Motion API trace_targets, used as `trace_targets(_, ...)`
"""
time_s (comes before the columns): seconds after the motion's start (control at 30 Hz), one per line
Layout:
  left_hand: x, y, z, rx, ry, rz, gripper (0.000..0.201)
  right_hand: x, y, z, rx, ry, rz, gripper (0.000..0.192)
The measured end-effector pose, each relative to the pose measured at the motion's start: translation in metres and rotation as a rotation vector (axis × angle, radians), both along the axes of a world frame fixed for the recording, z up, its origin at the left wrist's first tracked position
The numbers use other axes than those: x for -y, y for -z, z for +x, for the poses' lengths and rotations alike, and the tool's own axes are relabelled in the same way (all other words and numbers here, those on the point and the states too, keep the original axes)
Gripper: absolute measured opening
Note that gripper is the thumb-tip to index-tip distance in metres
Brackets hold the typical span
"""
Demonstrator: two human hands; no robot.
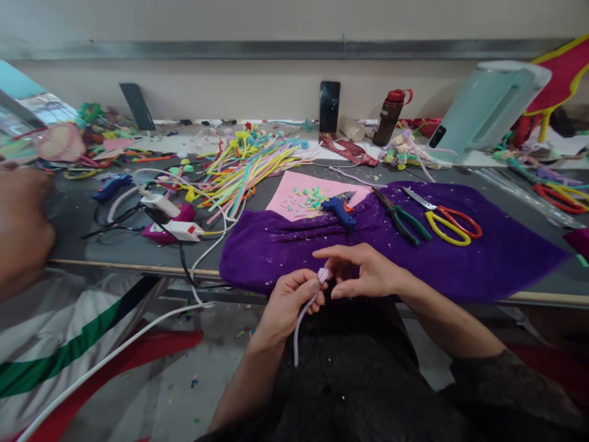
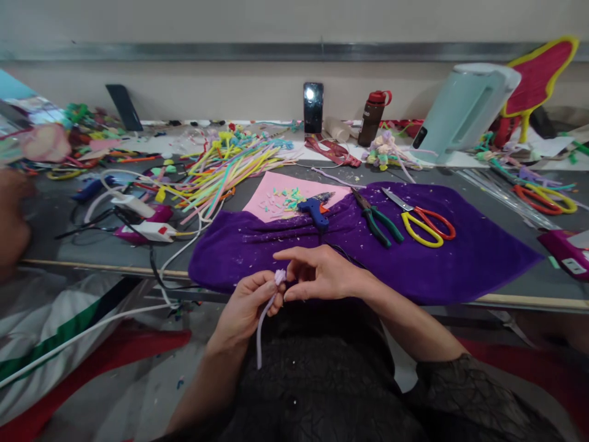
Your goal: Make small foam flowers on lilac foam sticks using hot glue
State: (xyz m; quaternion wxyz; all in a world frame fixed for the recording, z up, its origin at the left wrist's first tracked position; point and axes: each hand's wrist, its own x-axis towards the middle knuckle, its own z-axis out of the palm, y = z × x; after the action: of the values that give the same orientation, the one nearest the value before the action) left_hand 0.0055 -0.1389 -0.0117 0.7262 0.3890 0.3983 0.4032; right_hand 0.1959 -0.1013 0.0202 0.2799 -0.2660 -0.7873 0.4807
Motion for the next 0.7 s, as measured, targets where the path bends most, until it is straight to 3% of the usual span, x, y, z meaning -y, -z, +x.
trace_targets(0.23,0.001,0.003,-0.006,0.187,0.022,0.070,0.026,0.008,0.004,-0.008,-0.079,0.133,0.032,0.029)
trace_targets(0.47,-0.003,0.007,0.000,0.282,0.077,-0.036,0.028,0.005,0.005,-0.020,-0.207,0.117,-0.166,0.035)
trace_targets(0.7,-0.004,0.008,0.002,0.317,0.111,-0.050,0.024,0.002,0.005,-0.023,-0.167,0.132,-0.180,0.029)
